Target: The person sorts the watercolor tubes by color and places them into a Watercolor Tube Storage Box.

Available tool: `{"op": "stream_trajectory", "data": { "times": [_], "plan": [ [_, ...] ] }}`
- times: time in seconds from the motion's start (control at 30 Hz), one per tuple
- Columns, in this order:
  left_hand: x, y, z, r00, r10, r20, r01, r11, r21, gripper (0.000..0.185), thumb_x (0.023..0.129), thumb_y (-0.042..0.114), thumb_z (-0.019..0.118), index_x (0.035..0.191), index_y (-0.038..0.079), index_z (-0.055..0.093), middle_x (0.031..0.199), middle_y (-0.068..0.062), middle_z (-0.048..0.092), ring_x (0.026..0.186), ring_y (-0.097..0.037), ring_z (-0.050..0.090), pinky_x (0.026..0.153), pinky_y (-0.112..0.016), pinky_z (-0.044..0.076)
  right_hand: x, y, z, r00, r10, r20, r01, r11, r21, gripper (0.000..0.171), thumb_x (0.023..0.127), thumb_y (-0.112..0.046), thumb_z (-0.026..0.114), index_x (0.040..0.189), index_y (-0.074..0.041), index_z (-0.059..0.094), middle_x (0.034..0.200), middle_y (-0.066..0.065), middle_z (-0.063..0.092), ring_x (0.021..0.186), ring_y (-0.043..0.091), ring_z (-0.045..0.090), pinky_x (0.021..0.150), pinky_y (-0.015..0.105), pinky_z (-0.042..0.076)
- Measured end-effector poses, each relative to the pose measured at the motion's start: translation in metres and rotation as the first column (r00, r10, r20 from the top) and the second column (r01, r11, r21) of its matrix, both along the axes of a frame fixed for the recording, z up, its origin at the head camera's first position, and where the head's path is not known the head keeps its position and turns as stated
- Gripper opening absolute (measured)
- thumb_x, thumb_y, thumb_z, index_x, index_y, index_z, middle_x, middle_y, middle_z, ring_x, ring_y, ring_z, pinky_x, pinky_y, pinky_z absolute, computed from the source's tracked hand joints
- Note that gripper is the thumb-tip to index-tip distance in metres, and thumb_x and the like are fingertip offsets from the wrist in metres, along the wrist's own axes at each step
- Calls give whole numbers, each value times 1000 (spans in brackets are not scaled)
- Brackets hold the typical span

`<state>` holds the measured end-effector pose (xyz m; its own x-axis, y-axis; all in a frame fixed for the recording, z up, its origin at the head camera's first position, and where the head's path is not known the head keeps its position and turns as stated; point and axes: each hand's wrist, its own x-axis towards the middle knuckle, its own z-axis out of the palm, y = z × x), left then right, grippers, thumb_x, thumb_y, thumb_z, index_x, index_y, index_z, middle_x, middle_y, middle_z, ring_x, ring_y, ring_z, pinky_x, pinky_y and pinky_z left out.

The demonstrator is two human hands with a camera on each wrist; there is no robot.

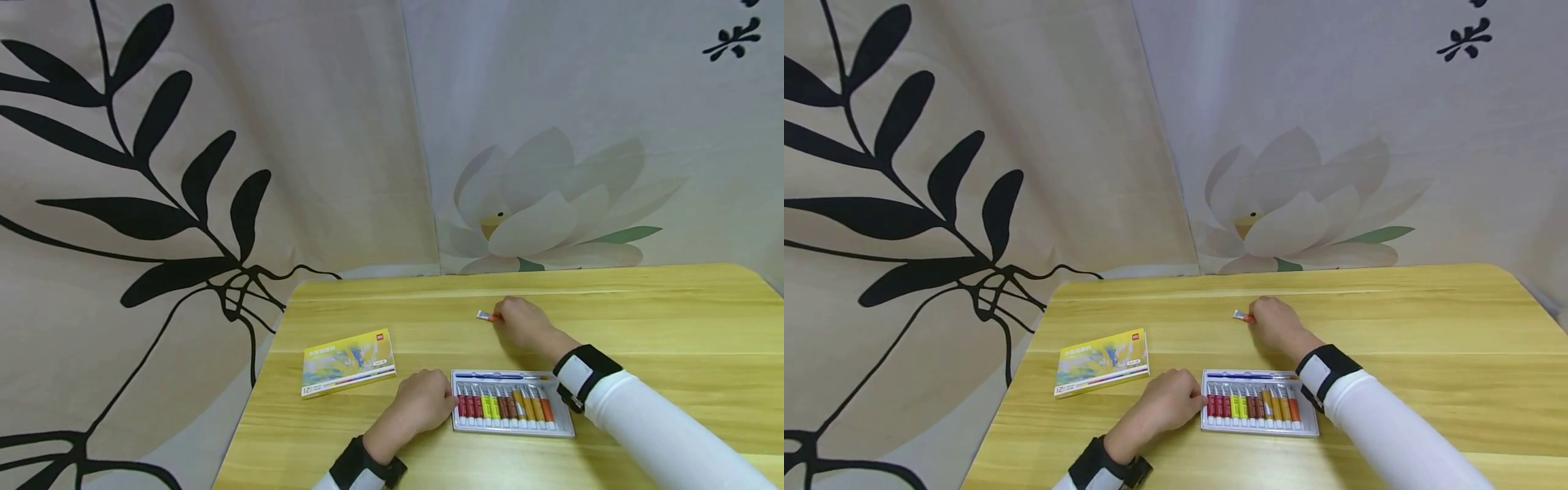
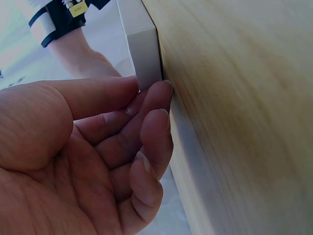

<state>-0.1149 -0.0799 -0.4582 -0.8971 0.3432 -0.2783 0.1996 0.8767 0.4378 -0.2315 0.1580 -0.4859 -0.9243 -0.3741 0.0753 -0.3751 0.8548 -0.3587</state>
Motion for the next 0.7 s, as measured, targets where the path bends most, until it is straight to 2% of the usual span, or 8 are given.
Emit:
{"op": "stream_trajectory", "data": {
  "times": [0.13,0.3,0.53,0.7],
  "plan": [
    [0,0,0,1000,0,-8,0,1000,-1,51,99,25,72,54,15,51,53,4,43,51,-14,45,51,-31,33,3,1,4,1000,-1,20,1,999,-37,8,97,-4,72,96,4,71,86,10,64,75,22,57,75,44,56],
    [0,-1,-1,1000,0,-10,0,1000,-1,53,99,26,72,53,16,49,51,4,42,50,-14,45,50,-31,33,14,8,18,998,-20,61,29,987,-155,12,99,-1,68,101,10,67,89,15,64,76,24,55,71,43,52],
    [0,0,-1,1000,-6,-9,6,1000,-4,52,99,26,72,53,15,50,52,4,43,51,-14,45,51,-31,34,43,30,38,997,-62,55,72,976,-205,16,100,-2,67,104,14,66,87,16,62,69,21,50,59,34,42],
    [0,0,0,1000,-4,-13,4,1000,-2,52,99,26,72,53,15,50,52,4,42,51,-14,44,50,-30,33,66,44,43,987,-107,119,135,955,-264,18,103,-4,63,106,13,66,88,14,62,66,19,48,55,30,39]
  ]
}}
